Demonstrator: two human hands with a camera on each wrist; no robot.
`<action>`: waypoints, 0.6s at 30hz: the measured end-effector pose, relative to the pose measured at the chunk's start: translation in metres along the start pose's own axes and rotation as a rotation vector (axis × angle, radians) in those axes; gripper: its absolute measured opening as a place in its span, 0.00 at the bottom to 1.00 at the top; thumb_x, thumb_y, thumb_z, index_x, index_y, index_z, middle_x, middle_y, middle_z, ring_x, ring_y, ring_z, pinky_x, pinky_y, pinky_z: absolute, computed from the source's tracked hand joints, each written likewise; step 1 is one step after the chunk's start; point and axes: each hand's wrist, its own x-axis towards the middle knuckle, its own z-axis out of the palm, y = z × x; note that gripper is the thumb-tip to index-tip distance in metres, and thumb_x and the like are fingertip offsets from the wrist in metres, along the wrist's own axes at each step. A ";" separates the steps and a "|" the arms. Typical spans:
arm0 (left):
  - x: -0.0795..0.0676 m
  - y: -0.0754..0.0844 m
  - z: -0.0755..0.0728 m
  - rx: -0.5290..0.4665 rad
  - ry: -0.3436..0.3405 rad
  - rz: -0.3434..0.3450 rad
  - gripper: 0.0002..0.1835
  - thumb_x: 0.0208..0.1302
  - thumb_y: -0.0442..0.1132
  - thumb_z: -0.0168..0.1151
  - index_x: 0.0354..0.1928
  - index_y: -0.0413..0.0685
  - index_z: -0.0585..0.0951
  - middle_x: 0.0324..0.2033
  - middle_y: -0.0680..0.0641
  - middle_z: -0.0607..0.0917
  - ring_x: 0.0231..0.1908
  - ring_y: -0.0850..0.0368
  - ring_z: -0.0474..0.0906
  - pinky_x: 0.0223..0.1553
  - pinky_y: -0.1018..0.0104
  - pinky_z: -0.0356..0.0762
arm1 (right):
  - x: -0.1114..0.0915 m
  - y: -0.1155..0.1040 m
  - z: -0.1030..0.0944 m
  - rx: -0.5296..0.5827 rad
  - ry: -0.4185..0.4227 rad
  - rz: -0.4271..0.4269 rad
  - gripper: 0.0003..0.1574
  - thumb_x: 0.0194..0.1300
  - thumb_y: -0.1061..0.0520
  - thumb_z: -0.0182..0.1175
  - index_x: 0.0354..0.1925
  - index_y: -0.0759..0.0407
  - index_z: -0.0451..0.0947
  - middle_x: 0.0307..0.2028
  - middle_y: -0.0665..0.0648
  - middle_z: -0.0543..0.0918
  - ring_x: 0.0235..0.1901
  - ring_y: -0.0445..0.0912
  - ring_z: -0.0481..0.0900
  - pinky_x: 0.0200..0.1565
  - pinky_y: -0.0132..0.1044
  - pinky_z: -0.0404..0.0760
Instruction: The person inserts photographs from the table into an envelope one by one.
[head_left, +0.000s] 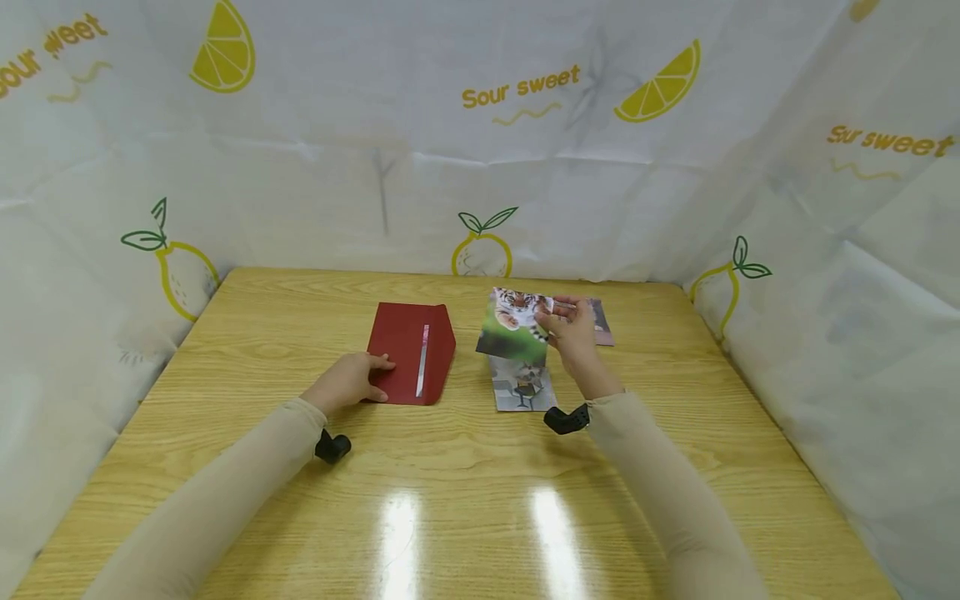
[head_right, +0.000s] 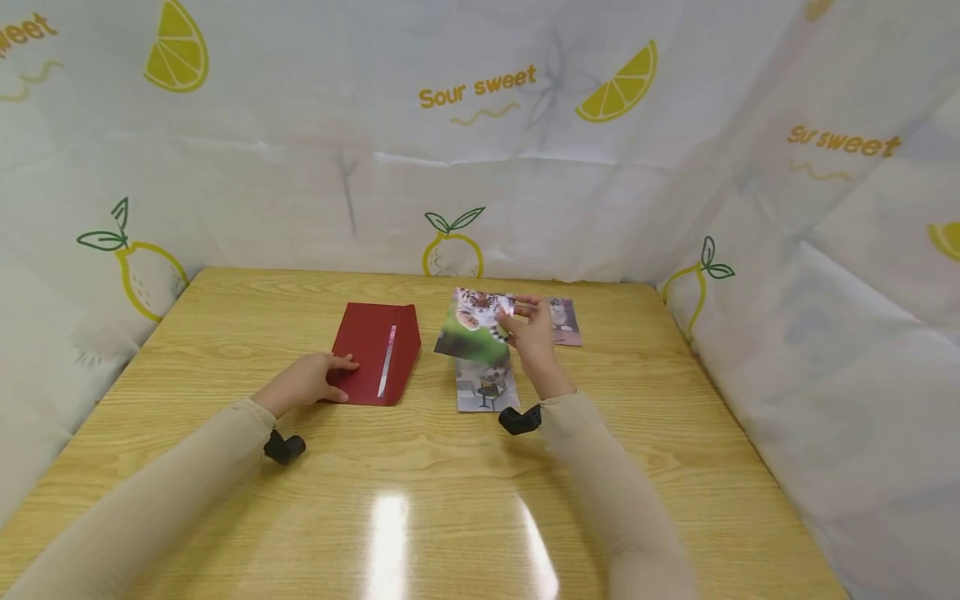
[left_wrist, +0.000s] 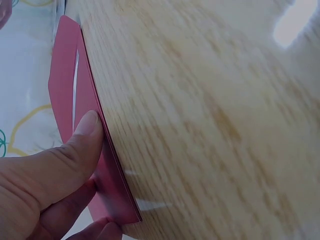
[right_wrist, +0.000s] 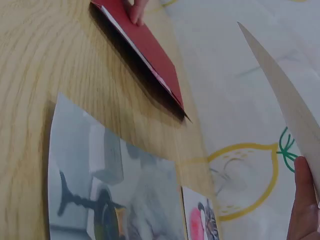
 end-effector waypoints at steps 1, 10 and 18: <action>0.000 0.000 0.000 0.001 -0.001 0.001 0.30 0.52 0.39 0.70 0.59 0.46 0.75 0.64 0.43 0.68 0.65 0.40 0.57 0.62 0.49 0.61 | 0.000 0.002 0.006 -0.009 -0.006 -0.009 0.32 0.60 0.65 0.60 0.59 0.61 0.58 0.40 0.52 0.67 0.30 0.40 0.71 0.22 0.31 0.66; -0.001 0.000 0.000 -0.001 0.003 0.003 0.30 0.51 0.39 0.70 0.59 0.46 0.75 0.63 0.42 0.68 0.64 0.40 0.58 0.61 0.50 0.61 | 0.002 0.024 0.048 -0.104 -0.037 -0.031 0.30 0.58 0.65 0.63 0.55 0.59 0.61 0.41 0.54 0.68 0.31 0.43 0.70 0.24 0.32 0.71; -0.001 0.001 0.000 0.010 0.004 0.012 0.30 0.52 0.39 0.70 0.59 0.45 0.75 0.63 0.42 0.68 0.64 0.40 0.59 0.61 0.50 0.63 | 0.005 0.040 0.069 -0.102 -0.075 -0.026 0.31 0.57 0.66 0.63 0.56 0.60 0.60 0.40 0.56 0.67 0.30 0.44 0.70 0.23 0.32 0.71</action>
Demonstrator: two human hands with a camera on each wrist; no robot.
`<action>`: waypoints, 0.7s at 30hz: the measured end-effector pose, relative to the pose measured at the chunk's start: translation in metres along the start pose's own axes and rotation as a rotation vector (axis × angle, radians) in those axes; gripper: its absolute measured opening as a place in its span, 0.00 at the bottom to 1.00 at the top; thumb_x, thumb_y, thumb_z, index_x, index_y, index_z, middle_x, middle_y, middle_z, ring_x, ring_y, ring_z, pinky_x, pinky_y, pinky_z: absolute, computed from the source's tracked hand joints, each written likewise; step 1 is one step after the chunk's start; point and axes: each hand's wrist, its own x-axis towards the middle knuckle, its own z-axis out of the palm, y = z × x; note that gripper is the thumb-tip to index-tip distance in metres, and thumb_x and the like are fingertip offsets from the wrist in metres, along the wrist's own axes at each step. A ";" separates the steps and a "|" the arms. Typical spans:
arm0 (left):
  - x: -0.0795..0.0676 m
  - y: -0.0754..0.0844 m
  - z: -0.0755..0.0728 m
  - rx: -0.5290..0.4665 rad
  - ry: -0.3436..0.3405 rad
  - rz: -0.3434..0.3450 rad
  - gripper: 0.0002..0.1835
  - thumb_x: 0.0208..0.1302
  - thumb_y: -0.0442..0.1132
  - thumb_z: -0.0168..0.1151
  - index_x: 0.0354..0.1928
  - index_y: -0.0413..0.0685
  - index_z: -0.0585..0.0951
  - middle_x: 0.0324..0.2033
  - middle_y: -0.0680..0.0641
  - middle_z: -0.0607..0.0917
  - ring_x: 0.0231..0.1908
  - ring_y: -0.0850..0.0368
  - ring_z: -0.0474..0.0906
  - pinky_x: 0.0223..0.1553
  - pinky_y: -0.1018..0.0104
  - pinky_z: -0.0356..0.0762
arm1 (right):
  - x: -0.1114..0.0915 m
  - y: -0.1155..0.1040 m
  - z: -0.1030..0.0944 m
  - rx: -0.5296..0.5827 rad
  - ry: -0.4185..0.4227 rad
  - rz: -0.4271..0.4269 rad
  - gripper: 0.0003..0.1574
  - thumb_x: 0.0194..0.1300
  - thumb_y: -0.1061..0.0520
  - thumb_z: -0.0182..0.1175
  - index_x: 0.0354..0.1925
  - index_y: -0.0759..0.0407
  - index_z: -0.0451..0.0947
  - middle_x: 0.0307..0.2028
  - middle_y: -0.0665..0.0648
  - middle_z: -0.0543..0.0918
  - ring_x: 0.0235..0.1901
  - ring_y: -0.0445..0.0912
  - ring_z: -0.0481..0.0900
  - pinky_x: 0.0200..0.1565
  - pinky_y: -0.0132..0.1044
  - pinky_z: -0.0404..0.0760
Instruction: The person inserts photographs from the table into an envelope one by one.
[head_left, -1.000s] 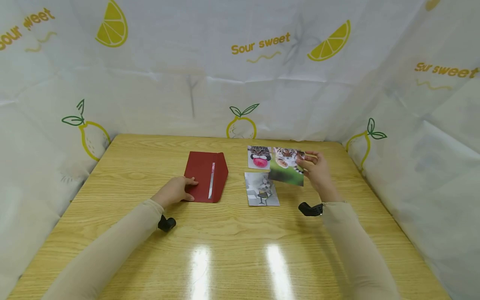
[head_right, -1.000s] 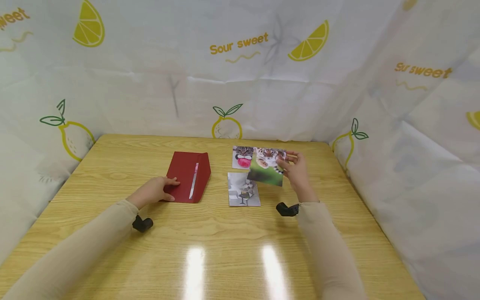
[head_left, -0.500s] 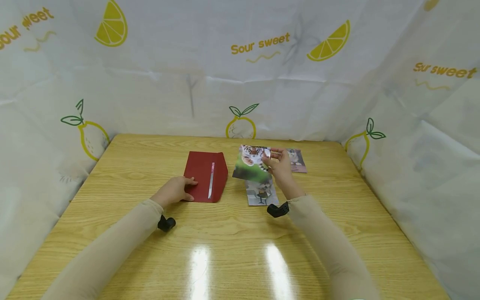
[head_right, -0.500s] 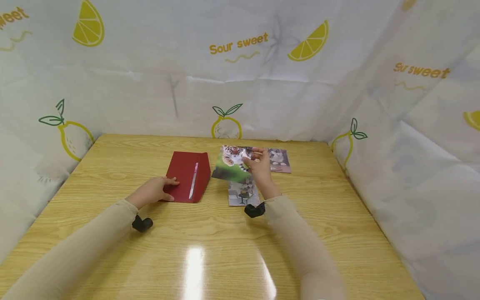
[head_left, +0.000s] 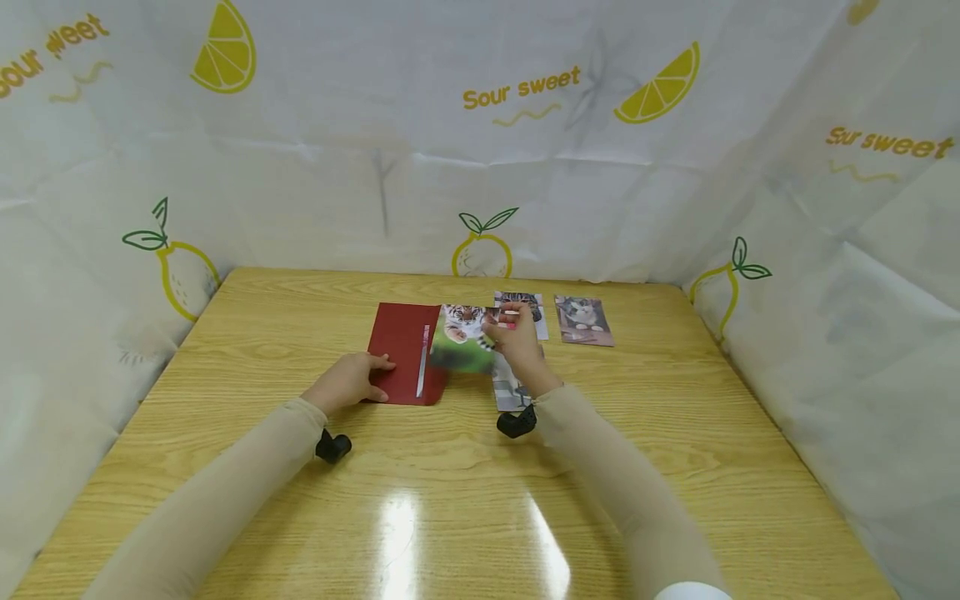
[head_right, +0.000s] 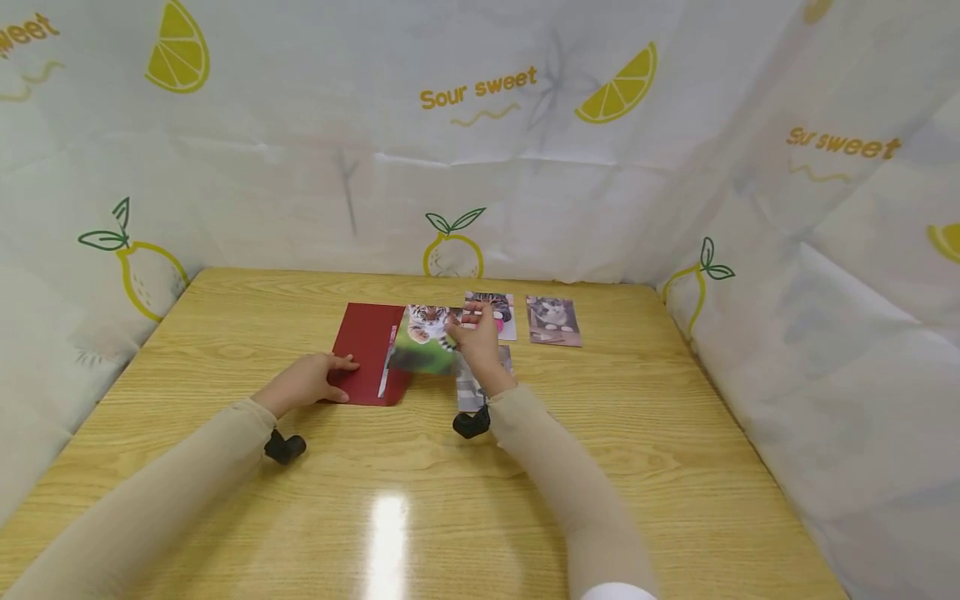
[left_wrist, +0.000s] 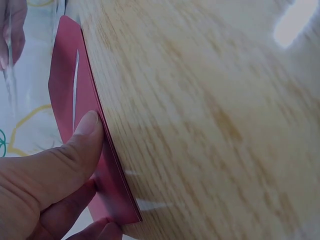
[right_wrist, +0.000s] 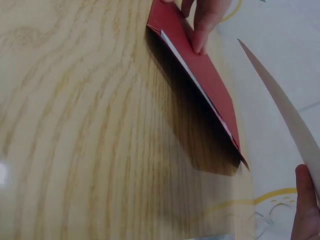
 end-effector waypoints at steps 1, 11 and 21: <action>0.000 0.000 0.000 -0.002 -0.001 0.000 0.30 0.52 0.39 0.70 0.59 0.45 0.75 0.63 0.42 0.68 0.64 0.40 0.59 0.61 0.50 0.63 | 0.000 0.002 0.002 -0.007 0.000 0.001 0.31 0.57 0.67 0.63 0.56 0.61 0.60 0.40 0.56 0.67 0.30 0.44 0.70 0.23 0.33 0.72; -0.001 0.002 -0.002 -0.006 -0.009 -0.005 0.30 0.52 0.38 0.70 0.59 0.45 0.75 0.63 0.42 0.68 0.64 0.40 0.58 0.61 0.50 0.62 | 0.003 0.014 0.011 -0.119 0.040 0.014 0.29 0.55 0.69 0.64 0.53 0.61 0.64 0.38 0.58 0.70 0.26 0.44 0.70 0.20 0.32 0.71; -0.001 0.004 -0.003 -0.001 -0.007 -0.002 0.30 0.52 0.38 0.70 0.59 0.43 0.75 0.63 0.41 0.68 0.64 0.39 0.57 0.61 0.49 0.61 | 0.000 0.015 0.017 -0.235 0.074 0.006 0.27 0.54 0.68 0.64 0.50 0.58 0.65 0.37 0.57 0.72 0.26 0.44 0.72 0.25 0.31 0.72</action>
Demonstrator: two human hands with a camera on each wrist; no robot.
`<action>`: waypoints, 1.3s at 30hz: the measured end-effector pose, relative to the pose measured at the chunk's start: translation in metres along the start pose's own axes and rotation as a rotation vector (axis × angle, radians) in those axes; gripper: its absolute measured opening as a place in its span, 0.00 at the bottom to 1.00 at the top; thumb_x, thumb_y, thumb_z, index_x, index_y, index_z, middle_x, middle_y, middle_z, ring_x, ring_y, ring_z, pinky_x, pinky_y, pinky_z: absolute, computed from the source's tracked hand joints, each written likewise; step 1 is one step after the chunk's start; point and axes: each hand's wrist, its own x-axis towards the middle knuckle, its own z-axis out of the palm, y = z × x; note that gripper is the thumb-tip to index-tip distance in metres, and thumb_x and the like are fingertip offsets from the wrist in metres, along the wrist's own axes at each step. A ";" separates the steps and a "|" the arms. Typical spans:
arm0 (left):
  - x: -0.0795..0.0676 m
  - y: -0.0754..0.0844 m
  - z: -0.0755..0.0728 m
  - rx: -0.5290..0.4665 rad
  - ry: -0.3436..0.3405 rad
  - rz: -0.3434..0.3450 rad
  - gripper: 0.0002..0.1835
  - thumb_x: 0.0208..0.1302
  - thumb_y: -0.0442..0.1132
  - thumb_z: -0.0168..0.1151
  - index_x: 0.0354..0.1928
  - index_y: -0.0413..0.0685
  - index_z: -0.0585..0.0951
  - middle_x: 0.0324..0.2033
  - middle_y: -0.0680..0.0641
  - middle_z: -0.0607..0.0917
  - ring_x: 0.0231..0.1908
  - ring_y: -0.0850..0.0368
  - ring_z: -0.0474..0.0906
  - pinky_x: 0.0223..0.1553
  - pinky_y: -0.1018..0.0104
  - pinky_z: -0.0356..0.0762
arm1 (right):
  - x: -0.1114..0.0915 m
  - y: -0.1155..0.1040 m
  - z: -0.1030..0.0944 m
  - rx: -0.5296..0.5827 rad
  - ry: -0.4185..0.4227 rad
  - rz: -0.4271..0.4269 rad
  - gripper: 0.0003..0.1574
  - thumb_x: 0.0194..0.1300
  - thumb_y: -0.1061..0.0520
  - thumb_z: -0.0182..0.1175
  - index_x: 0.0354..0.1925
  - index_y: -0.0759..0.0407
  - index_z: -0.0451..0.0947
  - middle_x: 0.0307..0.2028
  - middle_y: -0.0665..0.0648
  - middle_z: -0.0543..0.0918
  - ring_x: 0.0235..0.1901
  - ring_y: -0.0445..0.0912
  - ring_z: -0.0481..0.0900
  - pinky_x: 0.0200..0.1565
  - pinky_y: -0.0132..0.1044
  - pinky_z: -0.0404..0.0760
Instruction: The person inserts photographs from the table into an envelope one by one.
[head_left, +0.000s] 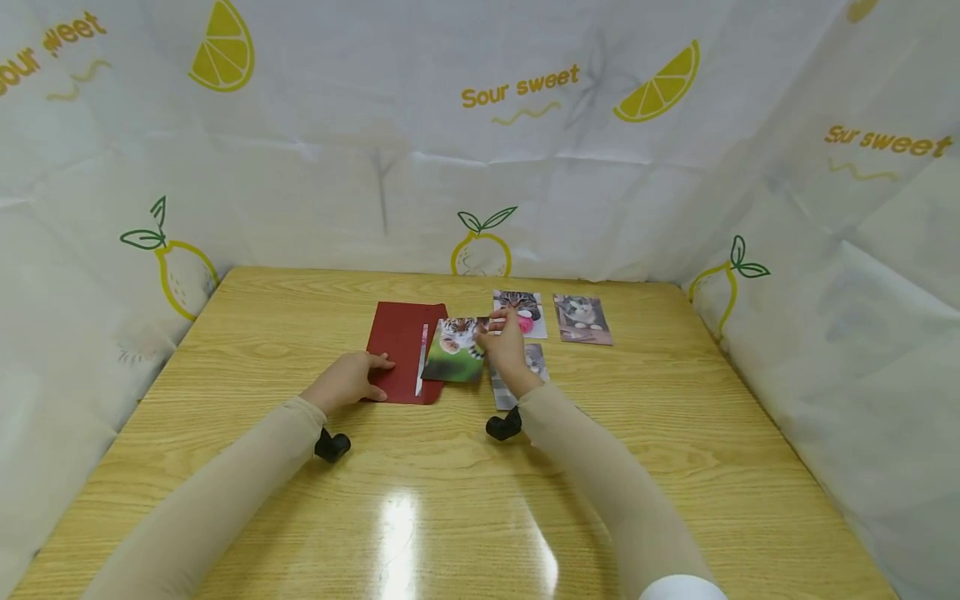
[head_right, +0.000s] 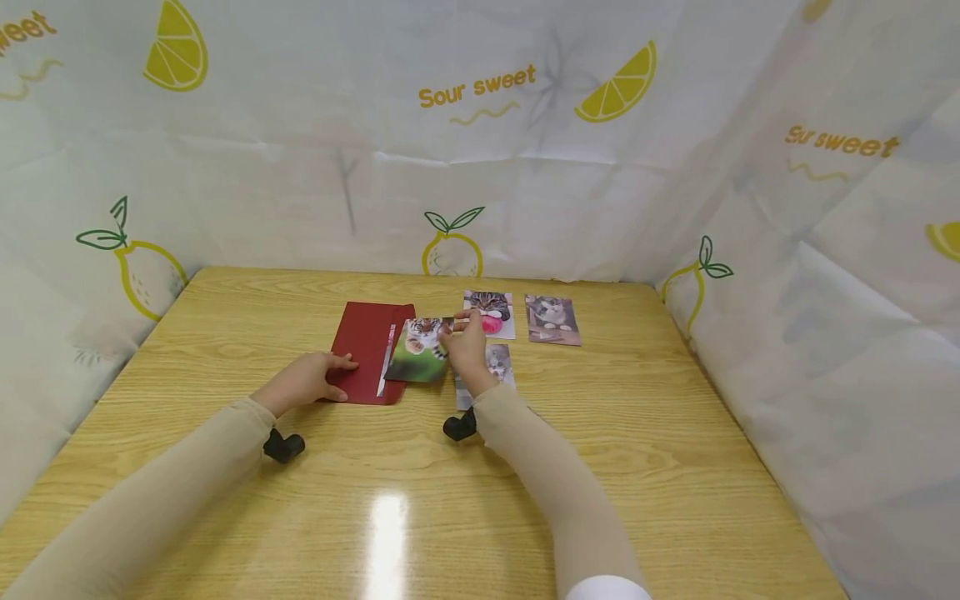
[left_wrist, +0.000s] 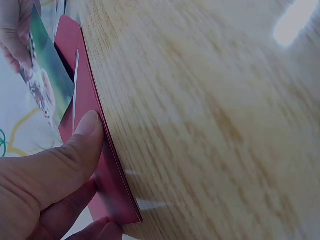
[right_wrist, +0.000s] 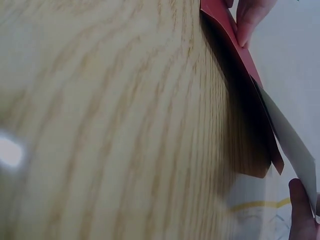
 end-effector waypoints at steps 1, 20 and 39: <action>0.000 0.000 0.000 -0.001 0.000 0.001 0.30 0.52 0.38 0.70 0.59 0.43 0.75 0.63 0.41 0.68 0.64 0.40 0.58 0.62 0.50 0.61 | 0.000 0.000 0.001 -0.004 0.000 -0.001 0.27 0.55 0.68 0.64 0.50 0.58 0.65 0.37 0.57 0.72 0.26 0.44 0.72 0.26 0.31 0.73; 0.002 -0.002 0.001 -0.004 -0.004 0.006 0.30 0.52 0.38 0.70 0.59 0.44 0.74 0.63 0.41 0.68 0.65 0.39 0.57 0.61 0.49 0.61 | -0.003 -0.001 0.004 -0.086 -0.027 -0.081 0.25 0.57 0.66 0.63 0.50 0.57 0.64 0.37 0.57 0.72 0.30 0.46 0.75 0.25 0.33 0.73; 0.003 -0.004 0.001 0.001 -0.017 0.001 0.30 0.52 0.39 0.69 0.60 0.45 0.74 0.63 0.41 0.67 0.65 0.40 0.57 0.62 0.49 0.60 | -0.008 -0.002 0.009 -0.107 -0.088 -0.119 0.24 0.58 0.66 0.63 0.49 0.55 0.64 0.37 0.57 0.71 0.32 0.48 0.75 0.28 0.34 0.74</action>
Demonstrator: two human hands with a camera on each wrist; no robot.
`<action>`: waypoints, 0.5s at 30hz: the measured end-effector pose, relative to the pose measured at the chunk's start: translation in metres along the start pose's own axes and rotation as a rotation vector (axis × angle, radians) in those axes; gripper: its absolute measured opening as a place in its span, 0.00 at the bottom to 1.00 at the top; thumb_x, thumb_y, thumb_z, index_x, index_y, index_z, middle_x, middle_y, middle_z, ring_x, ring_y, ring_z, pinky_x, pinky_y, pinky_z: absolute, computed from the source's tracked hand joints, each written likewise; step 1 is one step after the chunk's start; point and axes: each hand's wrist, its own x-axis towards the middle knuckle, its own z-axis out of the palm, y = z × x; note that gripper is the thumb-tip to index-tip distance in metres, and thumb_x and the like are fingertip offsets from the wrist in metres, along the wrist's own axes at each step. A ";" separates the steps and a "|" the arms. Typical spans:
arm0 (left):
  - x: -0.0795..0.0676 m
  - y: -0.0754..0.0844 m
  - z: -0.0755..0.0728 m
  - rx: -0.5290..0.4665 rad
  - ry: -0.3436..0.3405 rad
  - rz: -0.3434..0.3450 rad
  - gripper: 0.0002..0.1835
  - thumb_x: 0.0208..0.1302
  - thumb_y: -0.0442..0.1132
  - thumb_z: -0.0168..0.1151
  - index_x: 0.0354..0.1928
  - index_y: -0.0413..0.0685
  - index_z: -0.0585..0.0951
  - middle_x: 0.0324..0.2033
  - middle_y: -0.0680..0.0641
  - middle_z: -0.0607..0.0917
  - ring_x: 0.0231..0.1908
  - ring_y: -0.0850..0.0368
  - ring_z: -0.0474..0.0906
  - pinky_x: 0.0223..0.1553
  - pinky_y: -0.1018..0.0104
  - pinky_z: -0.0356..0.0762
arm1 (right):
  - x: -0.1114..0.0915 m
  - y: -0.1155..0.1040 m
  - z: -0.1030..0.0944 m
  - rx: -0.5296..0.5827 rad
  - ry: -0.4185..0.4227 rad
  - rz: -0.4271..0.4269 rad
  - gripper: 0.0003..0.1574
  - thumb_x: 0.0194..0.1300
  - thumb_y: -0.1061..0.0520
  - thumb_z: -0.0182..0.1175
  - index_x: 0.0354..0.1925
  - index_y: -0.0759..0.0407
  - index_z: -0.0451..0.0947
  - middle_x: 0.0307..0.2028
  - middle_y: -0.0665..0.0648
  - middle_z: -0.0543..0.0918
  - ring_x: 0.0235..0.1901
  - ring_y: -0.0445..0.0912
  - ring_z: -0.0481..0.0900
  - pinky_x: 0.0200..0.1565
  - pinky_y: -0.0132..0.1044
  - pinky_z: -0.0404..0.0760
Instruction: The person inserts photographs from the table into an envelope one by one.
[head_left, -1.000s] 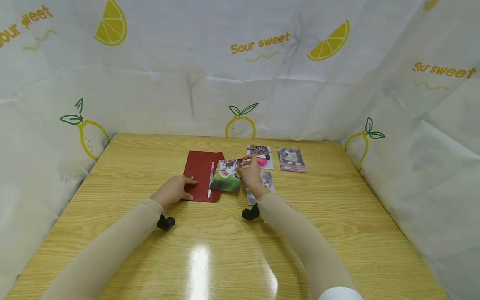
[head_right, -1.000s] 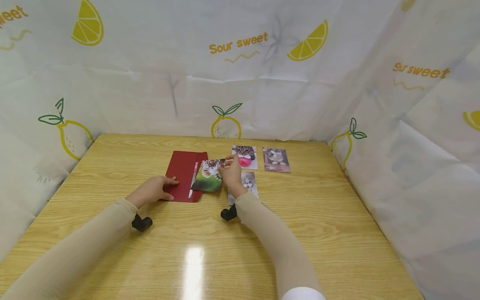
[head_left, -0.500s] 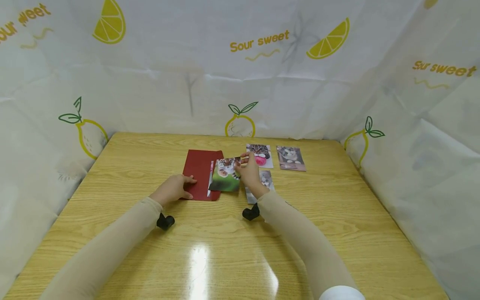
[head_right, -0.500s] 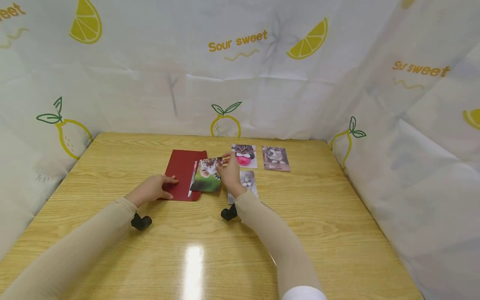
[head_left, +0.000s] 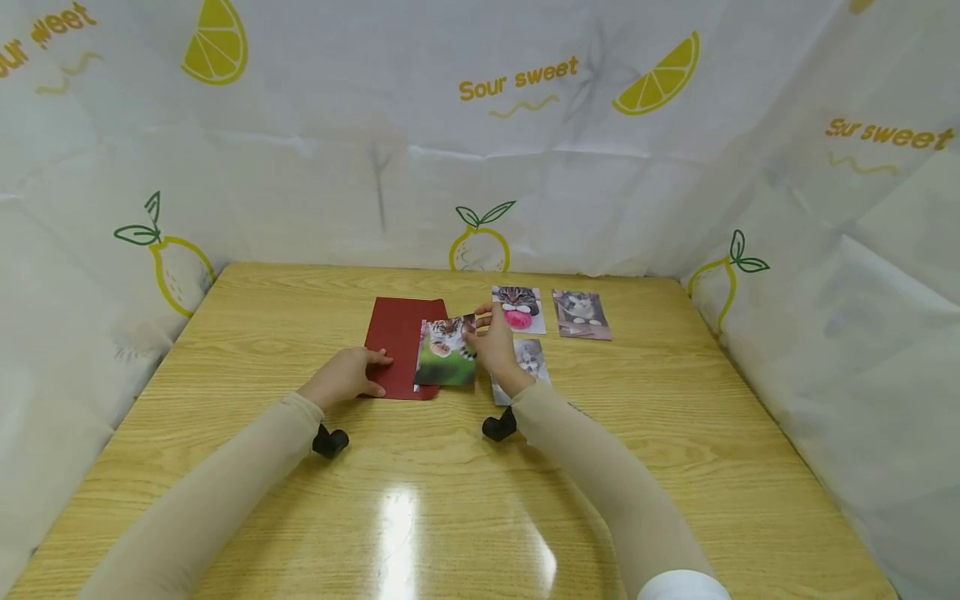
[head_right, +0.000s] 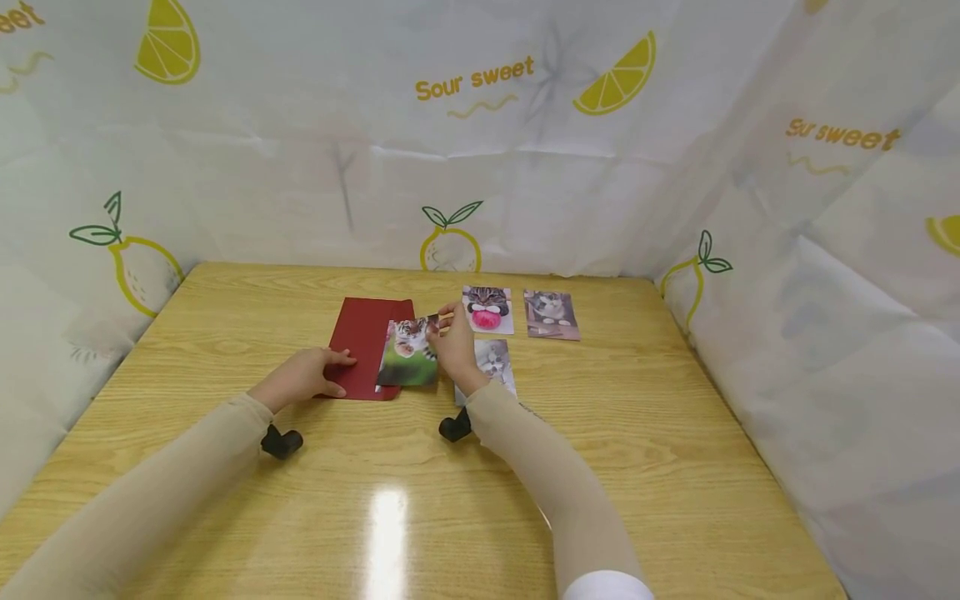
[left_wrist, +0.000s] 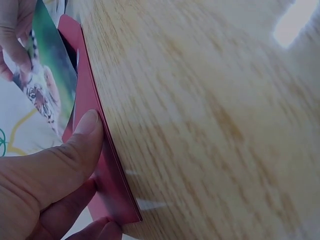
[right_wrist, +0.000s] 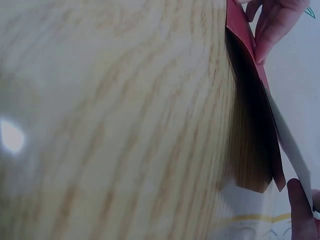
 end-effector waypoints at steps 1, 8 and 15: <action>0.000 0.000 0.000 -0.001 0.000 0.000 0.30 0.52 0.39 0.69 0.60 0.44 0.74 0.63 0.41 0.67 0.65 0.40 0.57 0.62 0.49 0.60 | 0.000 0.000 0.000 0.001 -0.005 -0.002 0.24 0.58 0.66 0.63 0.49 0.56 0.64 0.38 0.57 0.71 0.32 0.48 0.75 0.28 0.34 0.74; -0.001 0.001 -0.001 0.005 0.004 0.006 0.30 0.52 0.39 0.69 0.60 0.44 0.74 0.63 0.41 0.68 0.64 0.39 0.58 0.62 0.49 0.61 | -0.001 0.000 -0.001 -0.005 -0.010 -0.020 0.24 0.58 0.67 0.62 0.49 0.56 0.63 0.37 0.58 0.71 0.31 0.48 0.76 0.29 0.36 0.75; -0.001 0.001 -0.002 0.004 0.006 0.003 0.30 0.52 0.39 0.69 0.59 0.44 0.75 0.63 0.41 0.68 0.64 0.40 0.58 0.62 0.49 0.61 | 0.002 0.000 -0.005 -0.027 0.011 -0.010 0.24 0.58 0.66 0.62 0.50 0.57 0.64 0.37 0.57 0.72 0.34 0.49 0.77 0.29 0.35 0.76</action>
